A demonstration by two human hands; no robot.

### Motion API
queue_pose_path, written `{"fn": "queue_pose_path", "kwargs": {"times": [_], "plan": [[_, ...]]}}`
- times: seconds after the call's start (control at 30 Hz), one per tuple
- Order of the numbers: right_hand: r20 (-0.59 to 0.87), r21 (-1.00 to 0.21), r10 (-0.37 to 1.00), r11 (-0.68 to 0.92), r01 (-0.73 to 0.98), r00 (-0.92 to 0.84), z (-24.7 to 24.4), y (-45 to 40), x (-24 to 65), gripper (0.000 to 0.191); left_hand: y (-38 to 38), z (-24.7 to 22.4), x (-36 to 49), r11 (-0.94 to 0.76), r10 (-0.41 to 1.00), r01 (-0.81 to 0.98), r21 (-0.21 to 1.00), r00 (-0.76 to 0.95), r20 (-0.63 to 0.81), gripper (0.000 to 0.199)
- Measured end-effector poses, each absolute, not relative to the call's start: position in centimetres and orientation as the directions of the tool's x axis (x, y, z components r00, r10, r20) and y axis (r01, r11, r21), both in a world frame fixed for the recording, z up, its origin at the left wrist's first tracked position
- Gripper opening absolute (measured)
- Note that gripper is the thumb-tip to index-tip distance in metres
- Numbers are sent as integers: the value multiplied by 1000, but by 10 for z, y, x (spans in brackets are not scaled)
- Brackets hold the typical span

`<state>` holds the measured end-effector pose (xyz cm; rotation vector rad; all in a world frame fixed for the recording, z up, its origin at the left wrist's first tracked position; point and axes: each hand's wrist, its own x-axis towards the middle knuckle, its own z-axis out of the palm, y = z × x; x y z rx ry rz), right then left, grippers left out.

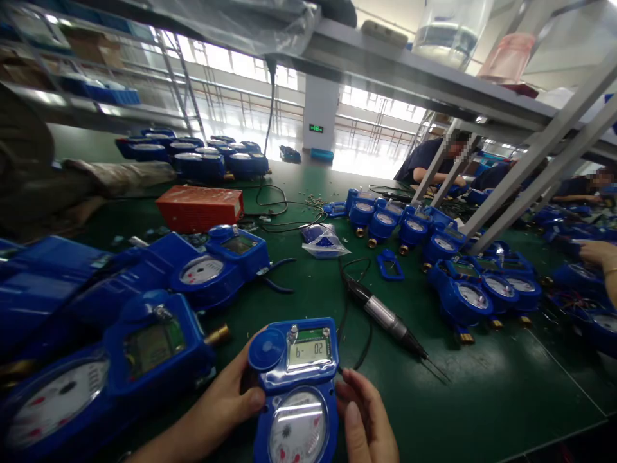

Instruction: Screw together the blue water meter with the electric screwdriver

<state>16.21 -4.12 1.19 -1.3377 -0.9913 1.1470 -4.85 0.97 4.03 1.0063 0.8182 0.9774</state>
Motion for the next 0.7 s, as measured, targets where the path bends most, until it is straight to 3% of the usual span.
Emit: {"fn": "queue_pose_path", "kwargs": {"times": [0.1,0.17,0.27,0.33,0.43,0.7], "plan": [[49,-999,987,49,6,153,35,-37,156,75,10,34,-51,143,942,-230,963,330,-61,86],[97,-988,994,89,127,58,51,-27,155,87,10,31,-54,105,936,-208,972,350,-26,77],[97,-909,977,166,383,-192,74,0,161,89,11,29,-58,66,936,-138,988,351,-14,66],[64,-851,926,245,464,-373,84,20,167,87,12,29,-59,14,944,-73,997,330,11,61],[63,-833,875,311,458,-480,83,38,173,82,13,29,-59,-33,947,-98,995,315,62,61],[383,-822,837,502,270,-391,47,40,178,65,16,21,-57,118,928,-386,915,372,37,76]]}}
